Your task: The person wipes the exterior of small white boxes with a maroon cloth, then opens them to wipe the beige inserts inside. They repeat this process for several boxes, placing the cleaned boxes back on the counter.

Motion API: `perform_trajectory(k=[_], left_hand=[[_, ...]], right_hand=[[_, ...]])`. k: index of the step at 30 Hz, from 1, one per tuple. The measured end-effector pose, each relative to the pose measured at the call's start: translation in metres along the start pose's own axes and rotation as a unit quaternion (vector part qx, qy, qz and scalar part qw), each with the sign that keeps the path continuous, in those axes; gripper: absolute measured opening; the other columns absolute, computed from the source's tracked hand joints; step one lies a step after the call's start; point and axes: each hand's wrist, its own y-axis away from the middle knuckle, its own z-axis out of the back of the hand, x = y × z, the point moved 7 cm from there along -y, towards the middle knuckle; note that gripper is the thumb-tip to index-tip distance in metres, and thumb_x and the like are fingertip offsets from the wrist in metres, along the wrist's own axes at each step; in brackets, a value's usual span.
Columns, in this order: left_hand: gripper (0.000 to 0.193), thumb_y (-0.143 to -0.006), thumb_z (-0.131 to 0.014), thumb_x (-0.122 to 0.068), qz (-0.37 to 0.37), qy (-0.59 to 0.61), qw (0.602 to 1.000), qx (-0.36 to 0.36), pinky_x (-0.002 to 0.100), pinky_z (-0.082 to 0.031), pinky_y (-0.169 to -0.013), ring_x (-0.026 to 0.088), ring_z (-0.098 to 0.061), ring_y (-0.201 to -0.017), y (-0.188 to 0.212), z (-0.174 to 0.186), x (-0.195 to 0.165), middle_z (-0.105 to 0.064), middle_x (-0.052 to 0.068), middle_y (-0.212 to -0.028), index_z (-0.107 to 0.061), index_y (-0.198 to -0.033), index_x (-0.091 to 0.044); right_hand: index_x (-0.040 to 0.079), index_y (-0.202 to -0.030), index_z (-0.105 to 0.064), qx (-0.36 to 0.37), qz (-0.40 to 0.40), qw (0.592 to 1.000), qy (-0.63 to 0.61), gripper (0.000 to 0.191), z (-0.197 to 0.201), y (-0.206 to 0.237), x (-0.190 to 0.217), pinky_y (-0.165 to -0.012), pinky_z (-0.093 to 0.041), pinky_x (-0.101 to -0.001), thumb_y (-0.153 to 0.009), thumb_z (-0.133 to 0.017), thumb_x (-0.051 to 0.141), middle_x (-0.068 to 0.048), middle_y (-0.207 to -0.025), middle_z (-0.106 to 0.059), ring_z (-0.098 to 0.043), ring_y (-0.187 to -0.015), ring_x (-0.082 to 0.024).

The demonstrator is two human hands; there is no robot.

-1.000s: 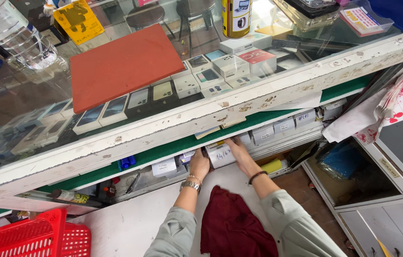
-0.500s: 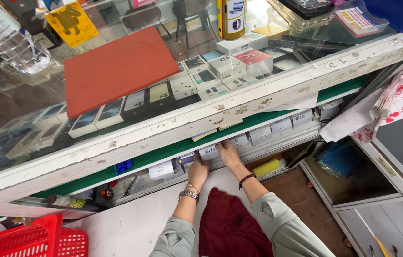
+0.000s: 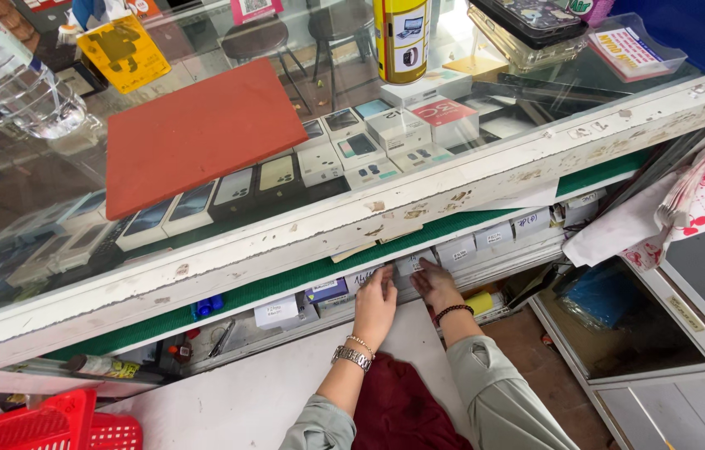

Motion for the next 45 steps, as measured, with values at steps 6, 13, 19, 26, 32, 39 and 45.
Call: perform_trajectory(k=[6, 13, 19, 26, 32, 39, 45], left_hand=[[0.026, -0.099, -0.061, -0.025, 0.135, -0.062, 0.989, 0.026, 0.045, -0.058, -0.08, 0.038, -0.073, -0.083, -0.014, -0.017, 0.019, -0.075, 0.02, -0.084, -0.067, -0.112, -0.004], [0.036, -0.088, -0.072, -0.04, 0.197, -0.076, 0.977, -0.017, 0.045, -0.057, -0.083, 0.034, -0.073, -0.087, -0.026, -0.038, 0.018, -0.077, 0.015, -0.088, -0.071, -0.093, -0.004], [0.038, -0.088, -0.073, -0.04, 0.16, -0.118, 0.974, -0.111, 0.05, -0.053, -0.083, 0.043, -0.068, -0.092, -0.037, -0.025, 0.01, -0.072, 0.023, -0.097, -0.073, -0.099, -0.004], [0.032, -0.095, -0.063, -0.034, 0.073, -0.234, 0.969, -0.028, 0.051, -0.052, -0.09, 0.041, -0.068, -0.099, -0.048, -0.037, -0.017, -0.073, 0.021, -0.104, -0.072, -0.105, -0.005], [0.028, -0.099, -0.054, -0.024, -0.044, -0.259, 0.96, 0.094, 0.053, -0.051, -0.092, 0.042, -0.067, -0.101, -0.05, -0.05, -0.026, -0.071, 0.023, -0.107, -0.069, -0.112, -0.005], [0.033, -0.103, -0.05, -0.028, -0.033, -0.156, 0.984, 0.076, 0.054, -0.05, -0.093, 0.047, -0.065, -0.102, -0.053, -0.045, -0.023, -0.069, 0.028, -0.109, -0.067, -0.114, -0.001], [0.034, -0.103, -0.052, -0.026, 0.012, -0.067, 0.995, 0.07, 0.052, -0.047, -0.099, 0.048, -0.06, -0.11, -0.041, -0.039, -0.035, -0.065, 0.029, -0.119, -0.062, -0.121, 0.001]], right_hand=[[-0.005, -0.126, -0.059, 0.032, 0.092, 0.99, 0.1, 0.032, 0.012, 0.003, 0.012, -0.078, -0.064, -0.0389, -0.096, -0.059, 0.006, -0.015, -0.108, -0.064, -0.065, -0.089, -0.026], [0.002, -0.14, -0.051, 0.032, 0.089, 0.981, 0.168, 0.052, 0.039, 0.02, 0.007, -0.086, -0.059, -0.0385, -0.092, -0.066, 0.014, -0.011, -0.119, -0.063, -0.062, -0.1, -0.023], [-0.002, -0.153, -0.045, 0.055, 0.165, 0.961, 0.217, 0.069, 0.031, 0.021, 0.022, -0.095, -0.05, -0.0358, -0.09, -0.067, 0.018, -0.014, -0.131, -0.064, -0.059, -0.113, -0.021], [-0.008, -0.142, -0.045, 0.096, 0.145, 0.982, 0.074, 0.06, 0.029, 0.017, 0.019, -0.095, -0.054, -0.0413, -0.089, -0.066, 0.01, -0.013, -0.119, -0.059, -0.056, -0.109, -0.023], [0.008, -0.143, -0.054, 0.071, 0.14, 0.982, 0.104, 0.054, 0.032, 0.016, 0.016, -0.094, -0.041, -0.0354, -0.091, -0.062, 0.021, -0.001, -0.127, -0.057, -0.047, -0.118, -0.019], [0.015, -0.143, -0.049, 0.117, 0.143, 0.982, -0.033, 0.053, 0.027, 0.026, 0.013, -0.09, -0.051, -0.0452, -0.091, -0.06, 0.018, -0.005, -0.117, -0.052, -0.052, -0.102, -0.024], [0.011, -0.139, -0.051, 0.111, 0.145, 0.983, -0.008, 0.046, 0.037, 0.042, 0.016, -0.089, -0.054, -0.0476, -0.094, -0.055, 0.02, -0.007, -0.113, -0.061, -0.059, -0.101, -0.023]])
